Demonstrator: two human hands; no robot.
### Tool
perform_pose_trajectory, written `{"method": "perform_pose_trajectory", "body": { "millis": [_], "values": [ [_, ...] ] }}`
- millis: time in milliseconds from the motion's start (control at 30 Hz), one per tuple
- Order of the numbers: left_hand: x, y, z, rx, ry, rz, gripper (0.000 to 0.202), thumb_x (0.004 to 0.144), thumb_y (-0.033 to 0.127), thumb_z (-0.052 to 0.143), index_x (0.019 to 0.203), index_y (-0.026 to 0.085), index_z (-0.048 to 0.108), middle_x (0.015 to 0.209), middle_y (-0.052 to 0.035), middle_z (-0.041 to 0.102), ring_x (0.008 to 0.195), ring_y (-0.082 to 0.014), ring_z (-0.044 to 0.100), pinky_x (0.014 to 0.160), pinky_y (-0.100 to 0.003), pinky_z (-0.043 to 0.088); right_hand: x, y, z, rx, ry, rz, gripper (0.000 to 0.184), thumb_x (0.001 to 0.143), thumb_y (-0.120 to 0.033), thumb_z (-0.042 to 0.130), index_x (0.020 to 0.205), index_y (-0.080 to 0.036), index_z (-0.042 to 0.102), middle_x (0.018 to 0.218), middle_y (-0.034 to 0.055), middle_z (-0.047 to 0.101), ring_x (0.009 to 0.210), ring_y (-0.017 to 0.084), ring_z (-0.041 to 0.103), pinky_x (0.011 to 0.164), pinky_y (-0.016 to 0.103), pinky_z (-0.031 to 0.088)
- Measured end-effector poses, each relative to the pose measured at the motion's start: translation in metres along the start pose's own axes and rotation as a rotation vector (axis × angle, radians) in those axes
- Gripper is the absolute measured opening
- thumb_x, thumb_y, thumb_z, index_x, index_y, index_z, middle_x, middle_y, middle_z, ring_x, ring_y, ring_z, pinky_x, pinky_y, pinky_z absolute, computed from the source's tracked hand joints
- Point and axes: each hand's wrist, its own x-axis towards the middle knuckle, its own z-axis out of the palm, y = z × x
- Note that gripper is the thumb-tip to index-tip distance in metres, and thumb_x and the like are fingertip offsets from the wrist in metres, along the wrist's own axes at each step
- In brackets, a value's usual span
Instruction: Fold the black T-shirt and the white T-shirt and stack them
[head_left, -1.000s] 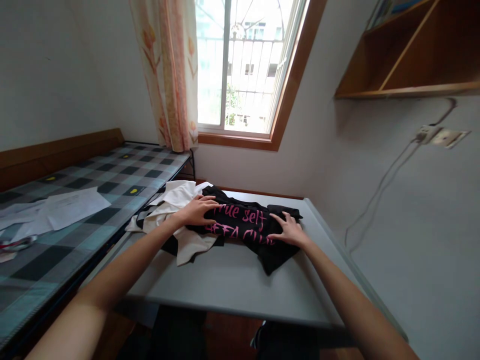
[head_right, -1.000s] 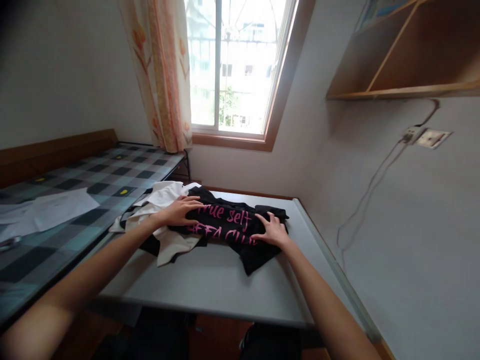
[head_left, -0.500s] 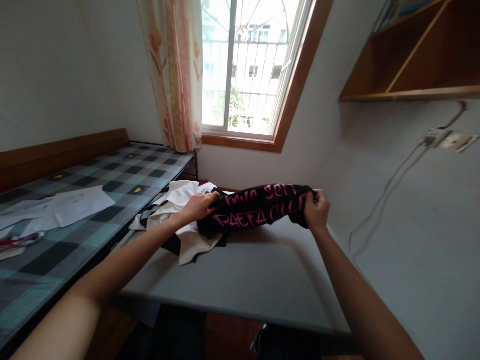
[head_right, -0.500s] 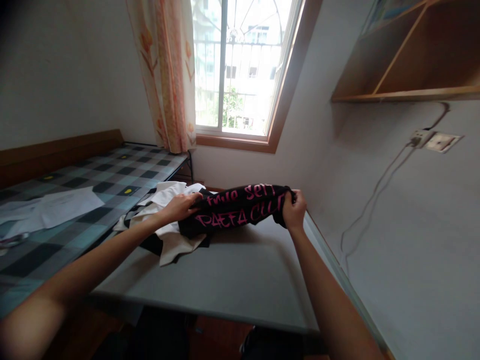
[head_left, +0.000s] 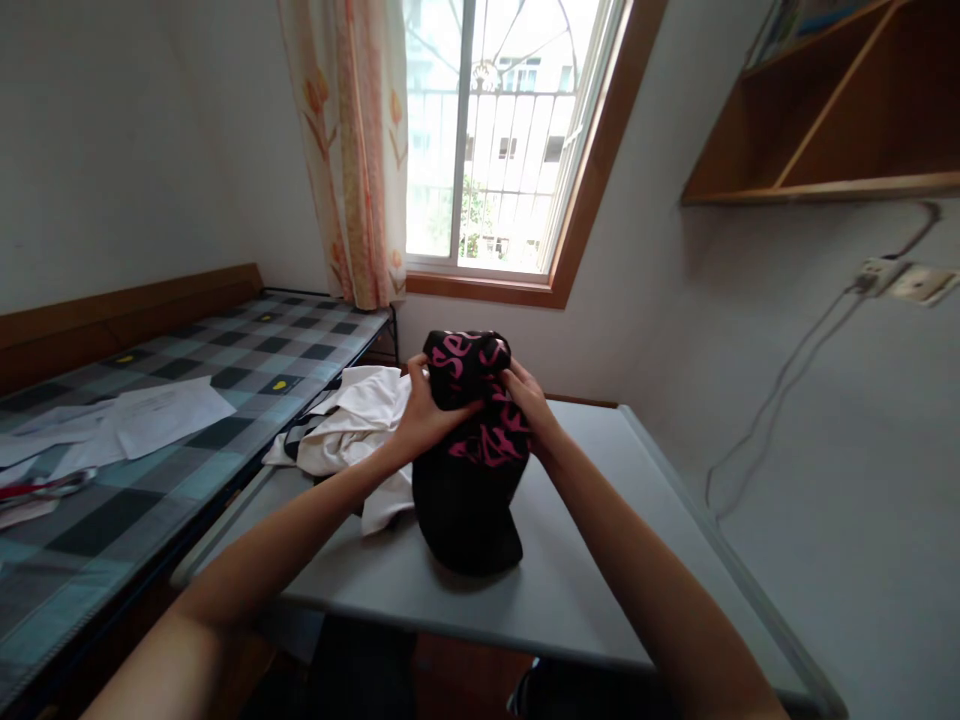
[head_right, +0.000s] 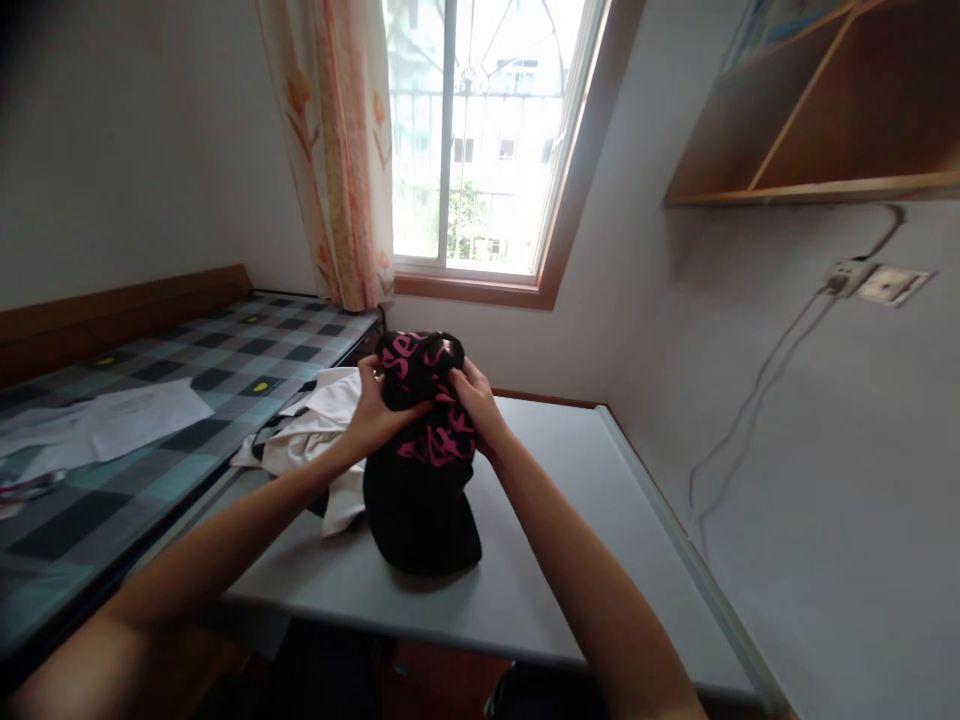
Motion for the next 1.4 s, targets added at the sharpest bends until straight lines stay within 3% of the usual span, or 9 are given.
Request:
{"method": "perform_pose_trajectory", "body": {
  "millis": [167,300,367,500,633,867,1033,1267,1400],
  "values": [
    [0.045,0.039,-0.088,0.474,0.234,0.227,0.066,0.072,0.057,0.073,0.122,0.021,0.049,0.117,-0.0077,0.06,0.109,-0.0247,0.059,0.098,-0.046,0.047,-0.002,0.015,-0.043,-0.098,0.05,0.103,0.048,0.078,-0.049,0.066,0.12,-0.024,0.062,0.123,0.0085,0.063,0.099,0.019,0.063,0.083,0.036,0.053],
    [0.069,0.033,-0.126,0.93,0.321,0.147,0.07,0.072,0.068,0.066,0.129,0.029,0.055,0.131,-0.0104,0.05,0.116,-0.0351,0.054,0.096,-0.051,0.044,-0.011,0.068,-0.082,-0.279,0.178,0.242,0.039,0.077,-0.043,0.064,0.108,-0.02,0.066,0.103,0.0087,0.069,0.089,0.018,0.065,0.076,0.033,0.054],
    [0.068,0.002,-0.123,1.078,0.181,0.006,0.079,0.072,0.076,0.059,0.132,0.024,0.055,0.137,-0.0129,0.043,0.108,-0.0357,0.058,0.091,-0.052,0.046,-0.017,0.098,-0.094,-0.354,0.194,0.301,0.034,0.075,-0.04,0.064,0.101,-0.018,0.069,0.097,0.0092,0.07,0.084,0.018,0.065,0.072,0.032,0.054],
    [0.038,-0.077,-0.094,1.291,-0.309,-0.25,0.065,0.083,0.063,0.054,0.134,0.023,0.055,0.139,-0.0157,0.047,0.111,-0.0367,0.055,0.091,-0.049,0.044,-0.029,0.145,-0.112,-0.457,0.197,0.315,0.031,0.072,-0.038,0.059,0.092,-0.017,0.071,0.095,0.0098,0.072,0.08,0.019,0.066,0.066,0.031,0.054],
    [0.008,-0.121,-0.08,1.418,-0.297,-0.128,0.06,0.088,0.057,0.047,0.138,0.024,0.052,0.148,-0.0156,0.04,0.121,-0.0394,0.044,0.095,-0.05,0.037,-0.038,0.169,-0.127,-0.555,0.236,0.265,0.034,0.071,-0.041,0.056,0.089,-0.016,0.071,0.091,0.01,0.073,0.076,0.02,0.066,0.065,0.032,0.052],
    [0.022,-0.113,-0.088,1.415,-0.277,-0.115,0.031,0.09,0.032,0.047,0.114,0.02,0.063,0.109,-0.0135,0.061,0.102,-0.0294,0.057,0.082,-0.037,0.042,-0.054,0.176,-0.131,-0.672,0.277,0.141,0.037,0.075,-0.045,0.051,0.088,-0.017,0.07,0.088,0.0101,0.073,0.08,0.023,0.065,0.076,0.036,0.051],
    [0.038,-0.087,-0.079,1.37,-0.075,-0.022,0.036,0.094,0.041,0.041,0.116,0.02,0.059,0.113,-0.0132,0.058,0.102,-0.0289,0.056,0.082,-0.037,0.041,-0.057,0.171,-0.125,-0.706,0.27,0.121,0.036,0.075,-0.045,0.049,0.084,-0.017,0.07,0.089,0.011,0.072,0.08,0.023,0.065,0.078,0.037,0.05],
    [0.015,-0.113,-0.045,1.333,-0.369,-0.009,0.046,0.091,0.054,0.043,0.115,0.022,0.064,0.127,-0.0145,0.055,0.112,-0.0334,0.048,0.093,-0.046,0.034,-0.06,0.165,-0.121,-0.711,0.273,0.135,0.034,0.078,-0.043,0.048,0.086,-0.017,0.069,0.092,0.0105,0.071,0.084,0.023,0.064,0.081,0.037,0.05],
    [0.008,-0.129,-0.035,1.342,-0.397,-0.018,0.048,0.091,0.053,0.043,0.116,0.019,0.065,0.129,-0.0178,0.054,0.114,-0.0362,0.046,0.095,-0.05,0.031,-0.063,0.162,-0.121,-0.716,0.264,0.109,0.033,0.08,-0.042,0.047,0.086,-0.017,0.068,0.093,0.0107,0.069,0.086,0.022,0.064,0.08,0.036,0.051]
  ]
}}
